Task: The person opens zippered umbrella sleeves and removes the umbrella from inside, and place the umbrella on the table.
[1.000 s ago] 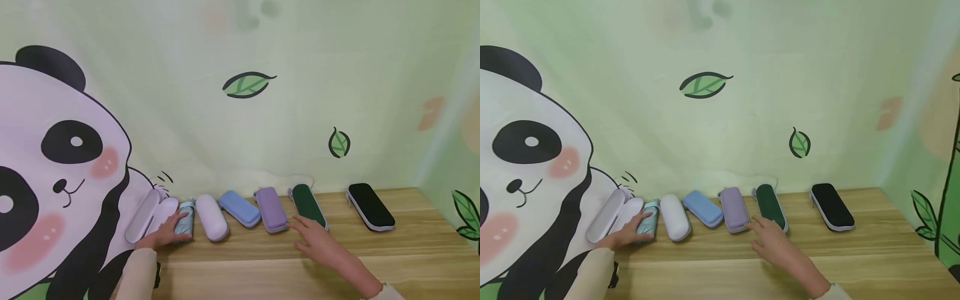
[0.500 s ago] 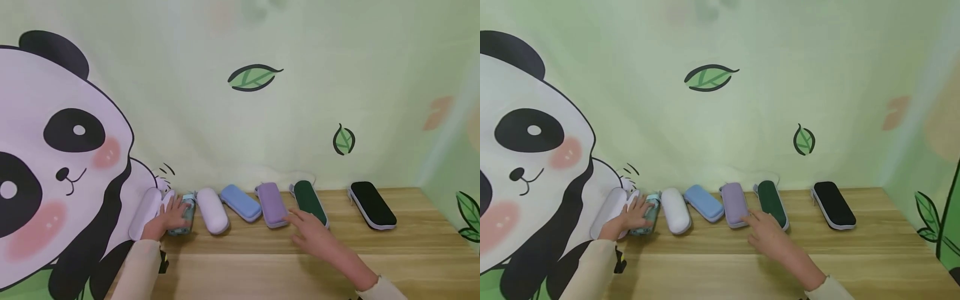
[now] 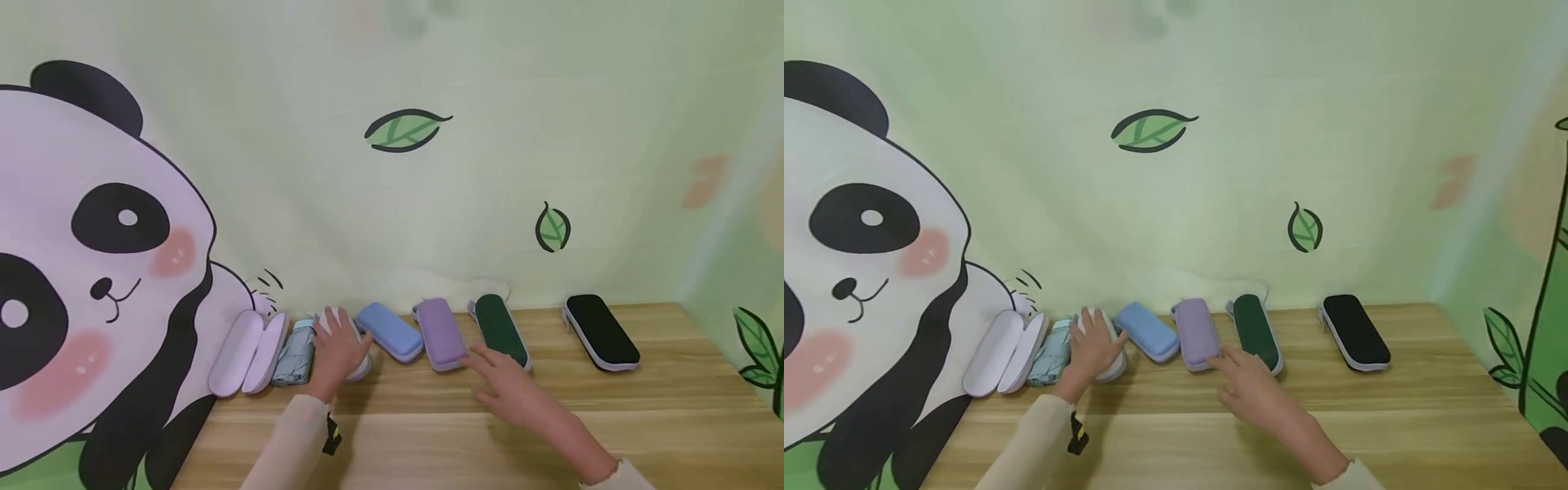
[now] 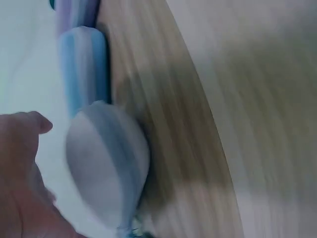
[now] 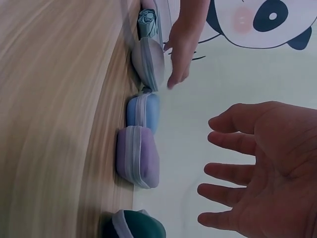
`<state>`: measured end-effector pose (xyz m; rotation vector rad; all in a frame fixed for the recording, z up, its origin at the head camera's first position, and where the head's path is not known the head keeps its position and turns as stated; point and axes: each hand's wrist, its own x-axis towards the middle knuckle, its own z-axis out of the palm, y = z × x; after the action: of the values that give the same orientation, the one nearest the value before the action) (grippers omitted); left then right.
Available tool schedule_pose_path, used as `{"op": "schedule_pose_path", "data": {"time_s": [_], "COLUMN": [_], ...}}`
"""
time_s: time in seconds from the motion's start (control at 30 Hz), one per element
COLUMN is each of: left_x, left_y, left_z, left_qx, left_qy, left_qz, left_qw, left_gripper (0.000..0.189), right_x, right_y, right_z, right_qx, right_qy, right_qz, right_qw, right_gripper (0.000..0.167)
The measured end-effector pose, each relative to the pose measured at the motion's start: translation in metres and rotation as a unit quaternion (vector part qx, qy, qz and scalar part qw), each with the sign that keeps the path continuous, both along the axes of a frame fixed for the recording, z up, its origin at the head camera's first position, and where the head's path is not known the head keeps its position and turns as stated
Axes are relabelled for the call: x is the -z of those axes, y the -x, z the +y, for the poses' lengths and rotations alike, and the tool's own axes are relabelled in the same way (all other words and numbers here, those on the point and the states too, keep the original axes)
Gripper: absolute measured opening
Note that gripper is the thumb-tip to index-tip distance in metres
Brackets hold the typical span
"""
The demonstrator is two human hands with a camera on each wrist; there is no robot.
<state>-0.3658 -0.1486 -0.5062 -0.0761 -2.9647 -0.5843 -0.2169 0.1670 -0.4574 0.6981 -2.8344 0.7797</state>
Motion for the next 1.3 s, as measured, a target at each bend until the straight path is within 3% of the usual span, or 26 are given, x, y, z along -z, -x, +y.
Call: {"op": "schedule_pose_path", "data": {"time_s": [0.1,0.2,0.27,0.4,0.57,0.67,0.83,0.97,1.03,1.13,1.23,1.3], "left_x": [0.017,0.028,0.029,0.024,0.023,0.023,0.025,0.028,0.029,0.028,0.025,0.024], "left_y": [0.001,0.001,0.001,-0.005,-0.027,-0.038,-0.055,-0.070,-0.078,-0.091,-0.103,-0.110], "left_z": [-0.001,-0.004,-0.005,-0.007,-0.006,-0.007,-0.013,-0.020,-0.023,-0.028,-0.031,-0.032], "left_qx": [-0.041,-0.049,-0.047,-0.019,0.049,0.068,0.081,0.114,0.147,0.208,0.269,0.315], "left_qy": [0.022,0.014,-0.004,0.031,0.106,0.116,0.109,0.099,0.103,0.127,0.160,0.187], "left_qz": [-0.009,-0.016,-0.007,-0.002,0.005,0.020,0.012,0.026,0.036,0.054,0.066,0.079], "left_qw": [0.9988,0.9986,0.9989,0.9993,0.9932,0.9908,0.9907,0.9883,0.9830,0.9684,0.9474,0.9271], "left_gripper": [0.087,0.078,0.073,0.070,0.070,0.072,0.074,0.074,0.075,0.074,0.079,0.083], "right_x": [0.005,0.008,0.009,0.008,0.010,0.011,0.011,0.010,0.011,0.013,0.016,0.018], "right_y": [-0.002,-0.003,-0.002,-0.001,-0.001,0.000,0.004,0.005,0.004,0.003,0.002,0.003], "right_z": [-0.005,-0.006,-0.007,-0.007,-0.008,-0.008,-0.013,-0.017,-0.019,-0.023,-0.027,-0.030], "right_qx": [-0.013,-0.020,-0.019,-0.014,-0.005,-0.012,-0.023,-0.037,-0.049,-0.064,-0.064,-0.068], "right_qy": [-0.002,-0.002,0.000,0.002,0.003,0.001,0.004,0.005,0.003,-0.004,-0.003,-0.007], "right_qz": [-0.004,0.003,0.010,0.015,-0.016,-0.011,0.007,0.009,0.006,0.003,0.007,0.017], "right_qw": [0.9999,0.9998,0.9998,0.9998,0.9999,0.9999,0.9997,0.9992,0.9988,0.9980,0.9979,0.9975], "right_gripper": [0.048,0.048,0.047,0.047,0.045,0.044,0.041,0.039,0.037,0.035,0.033,0.032]}}
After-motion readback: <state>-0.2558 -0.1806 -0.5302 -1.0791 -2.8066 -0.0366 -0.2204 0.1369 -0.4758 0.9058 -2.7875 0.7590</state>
